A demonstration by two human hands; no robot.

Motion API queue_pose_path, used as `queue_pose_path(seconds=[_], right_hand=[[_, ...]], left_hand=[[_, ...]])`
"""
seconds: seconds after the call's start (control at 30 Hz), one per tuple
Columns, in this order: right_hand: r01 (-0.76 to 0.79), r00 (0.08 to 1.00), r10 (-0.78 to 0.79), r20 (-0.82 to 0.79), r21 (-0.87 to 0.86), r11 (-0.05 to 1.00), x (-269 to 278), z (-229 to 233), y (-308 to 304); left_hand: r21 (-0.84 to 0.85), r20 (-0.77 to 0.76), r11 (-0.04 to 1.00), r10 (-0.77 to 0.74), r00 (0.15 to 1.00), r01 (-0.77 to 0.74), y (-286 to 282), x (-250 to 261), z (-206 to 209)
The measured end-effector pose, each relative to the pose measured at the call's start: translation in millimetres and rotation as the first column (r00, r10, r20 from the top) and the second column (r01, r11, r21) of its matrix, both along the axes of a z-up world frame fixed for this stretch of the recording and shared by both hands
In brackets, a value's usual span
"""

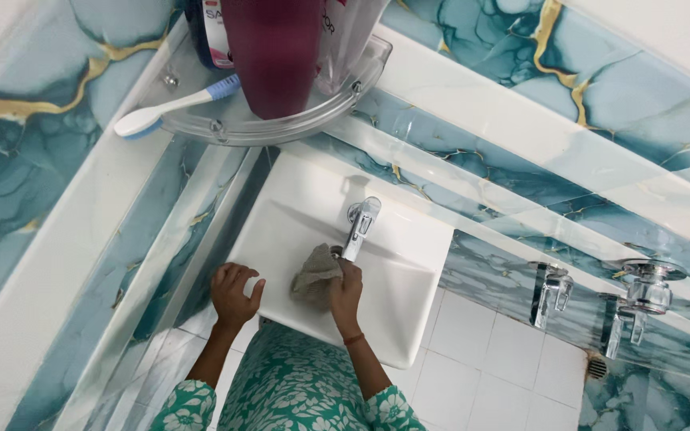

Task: The person wipes the faucet, the sink basin, and the surrounding tiled shelf using a cloth, then replaces cleaning bottles on the shelf.

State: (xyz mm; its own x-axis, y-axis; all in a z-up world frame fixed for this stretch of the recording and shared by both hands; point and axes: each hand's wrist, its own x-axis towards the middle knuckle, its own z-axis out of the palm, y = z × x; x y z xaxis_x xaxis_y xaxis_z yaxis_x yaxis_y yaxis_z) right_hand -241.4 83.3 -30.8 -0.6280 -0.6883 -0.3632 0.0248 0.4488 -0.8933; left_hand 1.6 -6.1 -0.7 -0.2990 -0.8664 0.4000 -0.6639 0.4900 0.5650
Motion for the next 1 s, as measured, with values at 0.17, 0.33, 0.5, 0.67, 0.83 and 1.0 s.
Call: queue_pose_path(seconds=[0.17, 0.33, 0.5, 0.67, 0.83, 1.0], right_hand=[[0.049, 0.971, 0.003, 0.239, -0.209, 0.977, 7.7, -14.1, -4.4], [0.007, 0.997, 0.014, 0.071, -0.293, 0.956, 34.0, 12.1, -25.6], [-0.257, 0.590, 0.267, -0.762, 0.135, 0.957, 47.1, 48.9, -87.5], [-0.094, 0.444, 0.348, -0.826, 0.343, 0.935, 51.9, 62.5, -113.0], [-0.074, 0.474, 0.311, -0.823, 0.315, 0.946, 44.2, 60.7, -129.6], [-0.117, 0.825, 0.377, -0.421, 0.525, 0.843, 35.5, 82.9, -158.1]], left_hand=[[-0.029, -0.011, 0.999, -0.019, 1.000, 0.019, -4.0, 0.5, 2.2], [-0.023, -0.057, 0.999, -0.032, 0.998, 0.031, -4.1, 1.2, 2.8], [-0.015, 0.004, 0.999, -0.032, 0.999, 0.032, -6.5, 2.9, 0.8], [-0.014, -0.014, 1.000, -0.028, 0.999, 0.028, -7.2, 4.6, 1.1], [-0.018, -0.020, 0.999, -0.039, 0.999, 0.039, -9.9, 5.8, -0.2], [-0.008, 0.000, 0.999, -0.042, 0.999, 0.042, -10.3, 7.5, -0.9]])
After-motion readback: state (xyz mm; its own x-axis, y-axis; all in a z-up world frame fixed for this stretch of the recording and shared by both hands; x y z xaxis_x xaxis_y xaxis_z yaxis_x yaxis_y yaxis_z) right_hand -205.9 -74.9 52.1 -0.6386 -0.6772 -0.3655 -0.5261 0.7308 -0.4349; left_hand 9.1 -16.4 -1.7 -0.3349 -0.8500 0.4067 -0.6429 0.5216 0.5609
